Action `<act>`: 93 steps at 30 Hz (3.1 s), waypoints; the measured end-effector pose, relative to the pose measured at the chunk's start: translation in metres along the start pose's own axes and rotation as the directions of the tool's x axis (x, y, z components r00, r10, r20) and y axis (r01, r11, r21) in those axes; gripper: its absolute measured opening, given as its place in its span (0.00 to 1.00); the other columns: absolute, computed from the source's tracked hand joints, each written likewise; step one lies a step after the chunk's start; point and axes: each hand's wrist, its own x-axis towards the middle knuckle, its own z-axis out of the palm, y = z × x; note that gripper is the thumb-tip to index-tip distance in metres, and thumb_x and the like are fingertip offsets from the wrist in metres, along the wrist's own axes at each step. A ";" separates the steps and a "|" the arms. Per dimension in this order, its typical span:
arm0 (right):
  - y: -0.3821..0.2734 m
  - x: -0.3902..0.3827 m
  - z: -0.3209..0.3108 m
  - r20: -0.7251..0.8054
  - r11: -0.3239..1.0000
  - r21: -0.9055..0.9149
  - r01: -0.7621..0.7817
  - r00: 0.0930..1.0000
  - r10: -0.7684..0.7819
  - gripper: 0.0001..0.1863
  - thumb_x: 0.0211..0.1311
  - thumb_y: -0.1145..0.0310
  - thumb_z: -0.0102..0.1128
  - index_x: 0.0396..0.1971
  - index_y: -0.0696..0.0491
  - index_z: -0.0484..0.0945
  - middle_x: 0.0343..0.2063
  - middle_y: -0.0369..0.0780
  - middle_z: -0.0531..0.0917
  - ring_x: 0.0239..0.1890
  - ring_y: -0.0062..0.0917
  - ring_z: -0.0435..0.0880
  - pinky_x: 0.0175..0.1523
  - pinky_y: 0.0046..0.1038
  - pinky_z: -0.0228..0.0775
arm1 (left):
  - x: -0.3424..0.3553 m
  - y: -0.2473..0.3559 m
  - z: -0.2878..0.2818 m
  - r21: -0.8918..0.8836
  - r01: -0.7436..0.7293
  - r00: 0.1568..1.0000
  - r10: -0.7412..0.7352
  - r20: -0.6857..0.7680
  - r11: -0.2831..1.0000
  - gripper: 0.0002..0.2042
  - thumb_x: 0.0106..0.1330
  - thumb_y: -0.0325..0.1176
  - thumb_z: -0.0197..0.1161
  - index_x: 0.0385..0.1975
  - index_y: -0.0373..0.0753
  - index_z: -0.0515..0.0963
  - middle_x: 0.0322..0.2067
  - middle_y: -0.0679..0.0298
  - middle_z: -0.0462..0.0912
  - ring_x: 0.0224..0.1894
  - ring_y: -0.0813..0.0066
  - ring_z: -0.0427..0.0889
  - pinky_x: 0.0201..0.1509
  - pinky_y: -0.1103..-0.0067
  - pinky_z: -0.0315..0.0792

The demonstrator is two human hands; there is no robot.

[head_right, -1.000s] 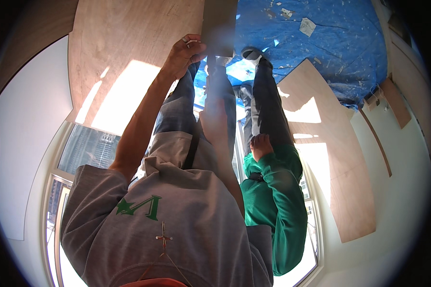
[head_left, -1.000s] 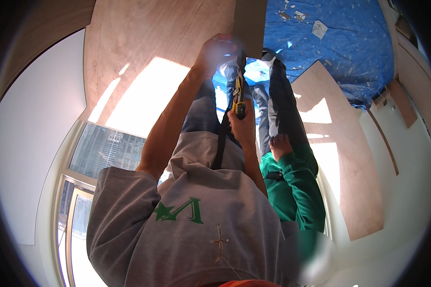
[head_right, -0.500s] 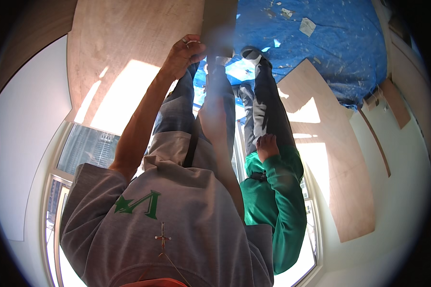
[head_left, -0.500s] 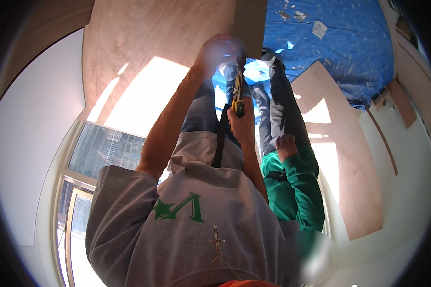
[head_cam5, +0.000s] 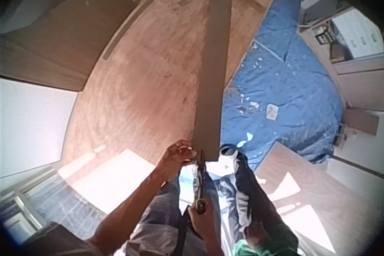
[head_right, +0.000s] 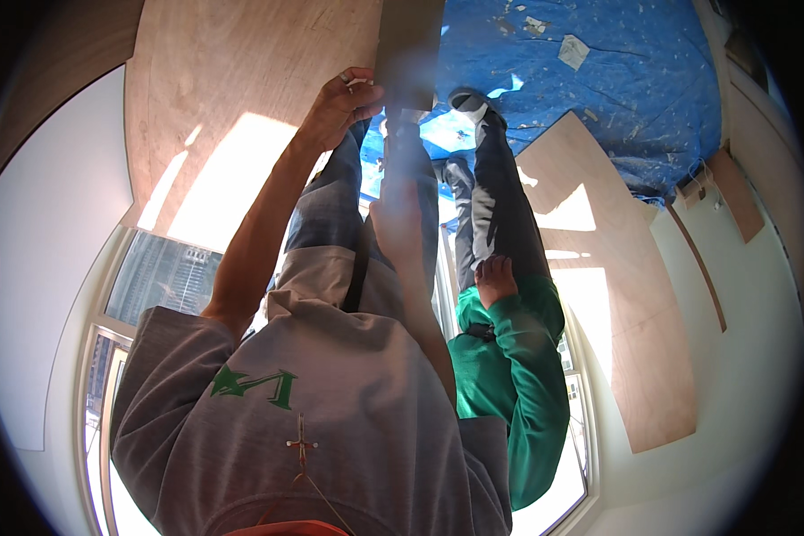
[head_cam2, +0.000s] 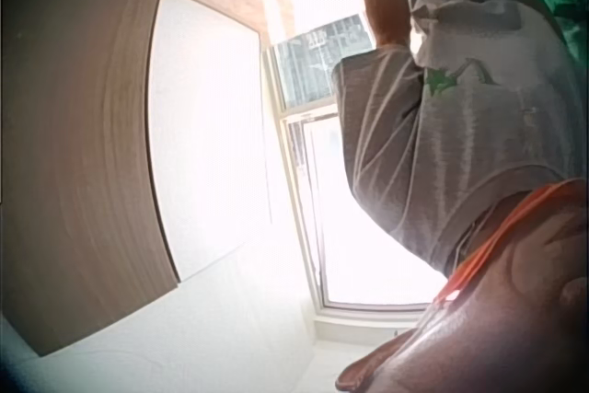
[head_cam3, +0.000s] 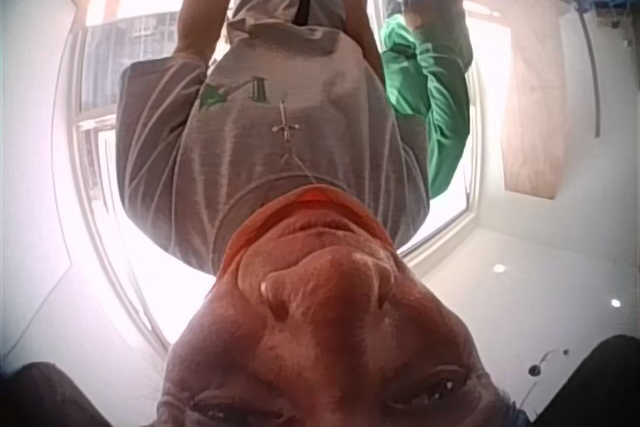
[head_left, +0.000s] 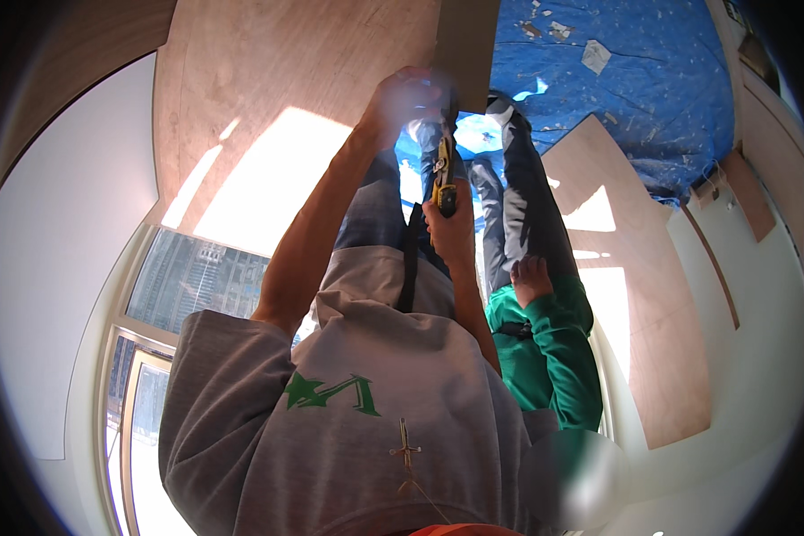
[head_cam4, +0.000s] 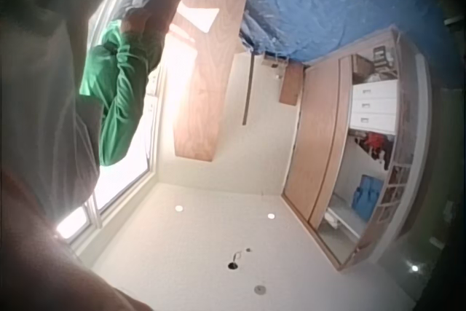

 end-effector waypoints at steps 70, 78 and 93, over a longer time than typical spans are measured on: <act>-0.012 0.024 0.022 -0.035 0.999 -0.023 -0.029 0.999 0.028 0.14 0.59 0.78 0.62 0.44 0.54 0.70 0.25 0.34 0.74 0.22 0.17 0.76 0.27 0.23 0.70 | 0.010 0.009 0.031 0.062 -0.168 0.971 0.176 -0.162 0.984 0.08 0.71 0.36 0.65 0.31 0.43 0.78 0.25 0.73 0.77 0.26 0.86 0.72 0.31 0.84 0.67; -0.005 0.031 0.020 -0.097 0.990 -0.114 0.085 0.991 -0.097 0.14 0.60 0.78 0.62 0.44 0.53 0.69 0.26 0.34 0.75 0.22 0.17 0.76 0.27 0.23 0.70 | 0.009 0.017 0.037 0.053 -0.166 0.974 0.172 -0.145 0.985 0.08 0.71 0.38 0.64 0.30 0.44 0.77 0.23 0.75 0.74 0.24 0.87 0.67 0.28 0.82 0.60; -0.007 0.042 0.023 -0.097 0.986 -0.099 0.136 0.985 -0.145 0.16 0.59 0.77 0.62 0.45 0.53 0.69 0.27 0.35 0.77 0.22 0.18 0.78 0.27 0.24 0.71 | 0.009 0.019 0.044 0.082 -0.166 0.969 0.178 -0.173 0.983 0.09 0.72 0.38 0.63 0.29 0.44 0.78 0.23 0.76 0.73 0.24 0.87 0.67 0.27 0.83 0.60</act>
